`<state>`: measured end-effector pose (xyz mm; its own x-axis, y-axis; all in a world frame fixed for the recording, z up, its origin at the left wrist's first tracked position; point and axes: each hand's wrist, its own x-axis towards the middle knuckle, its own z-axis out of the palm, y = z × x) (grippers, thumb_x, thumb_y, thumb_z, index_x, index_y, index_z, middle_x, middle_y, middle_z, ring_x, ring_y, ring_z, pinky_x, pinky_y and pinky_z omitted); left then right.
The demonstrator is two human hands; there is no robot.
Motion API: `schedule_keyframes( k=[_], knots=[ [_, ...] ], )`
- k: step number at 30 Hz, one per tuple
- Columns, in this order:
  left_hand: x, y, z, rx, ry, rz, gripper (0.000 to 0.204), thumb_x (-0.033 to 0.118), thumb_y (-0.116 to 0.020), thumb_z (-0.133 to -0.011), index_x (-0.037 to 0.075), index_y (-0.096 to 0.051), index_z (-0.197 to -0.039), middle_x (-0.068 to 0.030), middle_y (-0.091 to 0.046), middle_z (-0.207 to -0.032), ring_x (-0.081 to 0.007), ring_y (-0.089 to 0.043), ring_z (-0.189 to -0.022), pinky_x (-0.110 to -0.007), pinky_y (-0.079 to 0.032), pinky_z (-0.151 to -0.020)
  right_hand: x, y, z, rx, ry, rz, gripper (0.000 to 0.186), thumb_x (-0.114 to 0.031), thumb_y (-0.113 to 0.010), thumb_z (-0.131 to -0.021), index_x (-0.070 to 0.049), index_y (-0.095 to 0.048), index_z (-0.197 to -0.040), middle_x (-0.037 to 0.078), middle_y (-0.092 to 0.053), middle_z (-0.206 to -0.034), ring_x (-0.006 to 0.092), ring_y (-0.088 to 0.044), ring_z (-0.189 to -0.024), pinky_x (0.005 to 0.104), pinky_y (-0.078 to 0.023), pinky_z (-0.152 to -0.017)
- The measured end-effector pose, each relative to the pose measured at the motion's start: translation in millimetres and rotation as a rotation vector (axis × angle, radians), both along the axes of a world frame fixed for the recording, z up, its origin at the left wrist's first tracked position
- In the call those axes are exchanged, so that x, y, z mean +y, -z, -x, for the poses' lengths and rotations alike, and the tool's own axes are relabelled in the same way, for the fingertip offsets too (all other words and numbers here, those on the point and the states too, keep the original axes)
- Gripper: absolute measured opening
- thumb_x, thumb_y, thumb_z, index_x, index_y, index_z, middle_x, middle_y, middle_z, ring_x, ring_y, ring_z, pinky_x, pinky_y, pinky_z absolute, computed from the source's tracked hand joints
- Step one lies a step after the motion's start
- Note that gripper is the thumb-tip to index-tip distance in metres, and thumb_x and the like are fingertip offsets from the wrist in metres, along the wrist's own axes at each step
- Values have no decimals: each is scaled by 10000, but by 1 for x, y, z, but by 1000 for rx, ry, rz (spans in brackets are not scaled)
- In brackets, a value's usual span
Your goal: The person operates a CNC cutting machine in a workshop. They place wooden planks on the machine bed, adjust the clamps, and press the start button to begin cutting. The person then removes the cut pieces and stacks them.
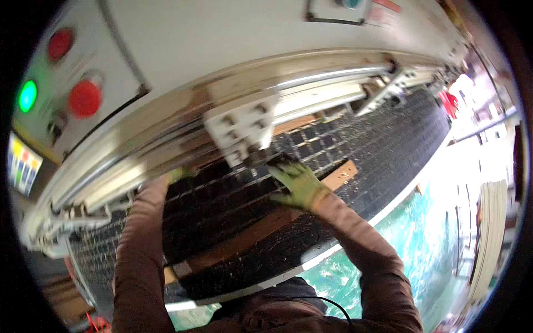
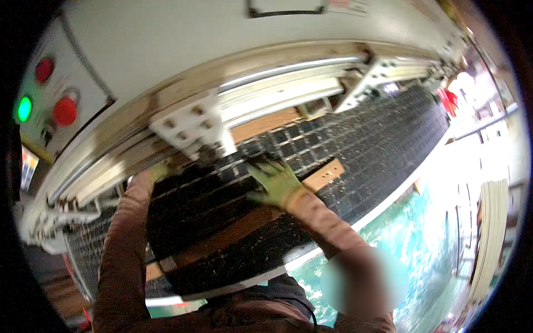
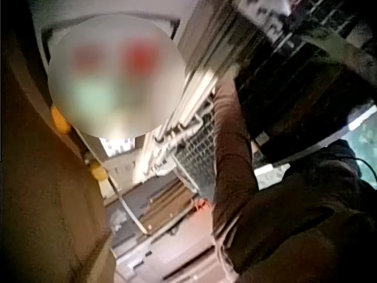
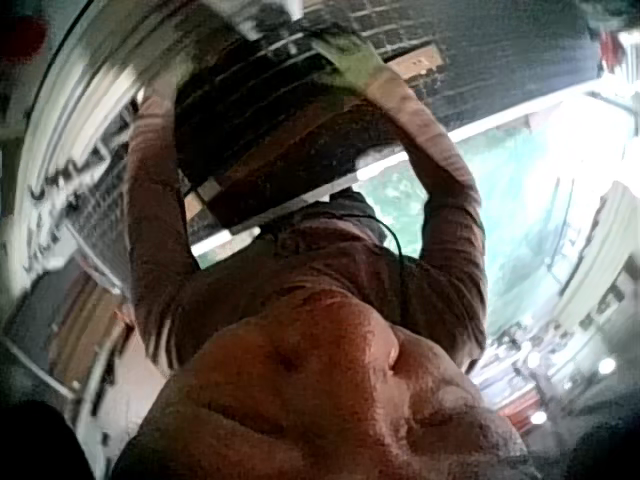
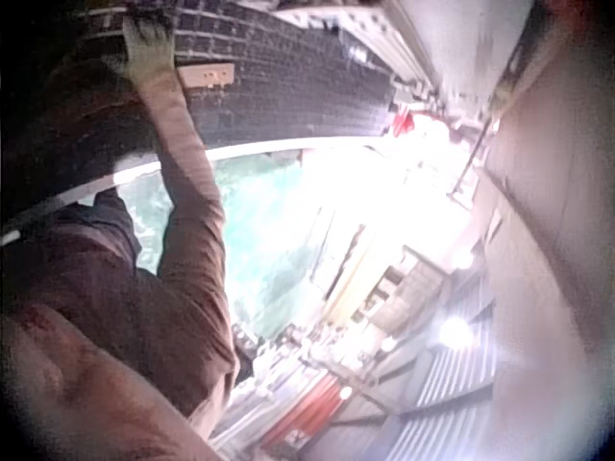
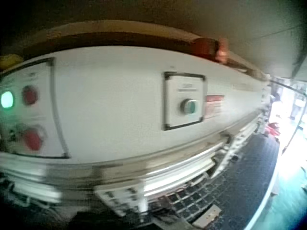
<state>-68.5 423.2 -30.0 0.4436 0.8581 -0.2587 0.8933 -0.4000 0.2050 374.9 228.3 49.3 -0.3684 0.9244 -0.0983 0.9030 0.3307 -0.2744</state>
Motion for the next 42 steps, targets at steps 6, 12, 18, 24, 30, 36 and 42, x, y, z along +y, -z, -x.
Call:
schedule_keyframes(
  k=[6, 12, 18, 24, 30, 36, 42],
  knots=[
    [-90, -85, -70, 250, -108, 242, 1145, 878, -684, -754, 142, -456, -1600, -240, -433, -1615, -395, -388, -1508, -579, -301, -1246, -70, 25, -26, 80, -223, 8, 757, -439, -818, -798, -186, -610, -1480, 107, -566, -1543, 328, -519, -1418, 543, -382, -1179],
    [-285, -91, -73, -12, 185, 96, 898, 563, -790, -841, 119, -491, -1562, -226, -491, -1554, -453, -436, -1447, -603, -310, -1228, -59, 61, -32, -121, -271, -78, 606, -300, -767, -811, -258, -671, -1408, 98, -672, -1356, 356, -610, -1275, 515, -503, -1040],
    [-263, -57, -85, -178, 4, -249, 643, 285, -771, -883, 101, -574, -1467, -176, -627, -1382, -424, -577, -1271, -583, -438, -1104, -17, 69, -54, 113, -293, -512, 533, -158, -751, -814, -225, -718, -1343, 72, -679, -1345, 343, -614, -1250, 503, -484, -1073],
    [-171, -26, -75, -291, 26, -481, 771, 266, -802, -840, 116, -514, -1540, -173, -572, -1461, -411, -529, -1322, -581, -396, -1137, 38, 25, -26, 104, -56, -314, 674, -328, -787, -880, -157, -581, -1499, 127, -620, -1474, 340, -511, -1419, 543, -276, -1272],
    [-121, 32, -36, -302, -28, -406, 792, 283, -821, -837, 163, -518, -1559, -170, -542, -1526, -438, -483, -1402, -591, -376, -1182, 88, -11, 14, -355, -14, 93, 711, -464, -636, -1012, -172, -423, -1624, 100, -466, -1650, 278, -409, -1529, 473, -218, -1307],
    [-86, 23, -23, -219, 1, -379, 762, 326, -825, -823, 165, -565, -1521, -190, -567, -1503, -454, -512, -1371, -564, -402, -1168, 111, -15, 25, -366, -16, 90, 700, -480, -608, -1025, -164, -427, -1622, 102, -438, -1666, 274, -389, -1539, 463, -195, -1317],
    [-68, -6, -20, -216, -125, -228, 633, 326, -798, -863, 140, -635, -1445, -209, -639, -1415, -457, -605, -1257, -545, -490, -1067, 136, -24, 32, -306, -10, 215, 622, -480, -573, -1033, -139, -504, -1548, 124, -510, -1571, 290, -448, -1470, 485, -262, -1270]
  ],
)
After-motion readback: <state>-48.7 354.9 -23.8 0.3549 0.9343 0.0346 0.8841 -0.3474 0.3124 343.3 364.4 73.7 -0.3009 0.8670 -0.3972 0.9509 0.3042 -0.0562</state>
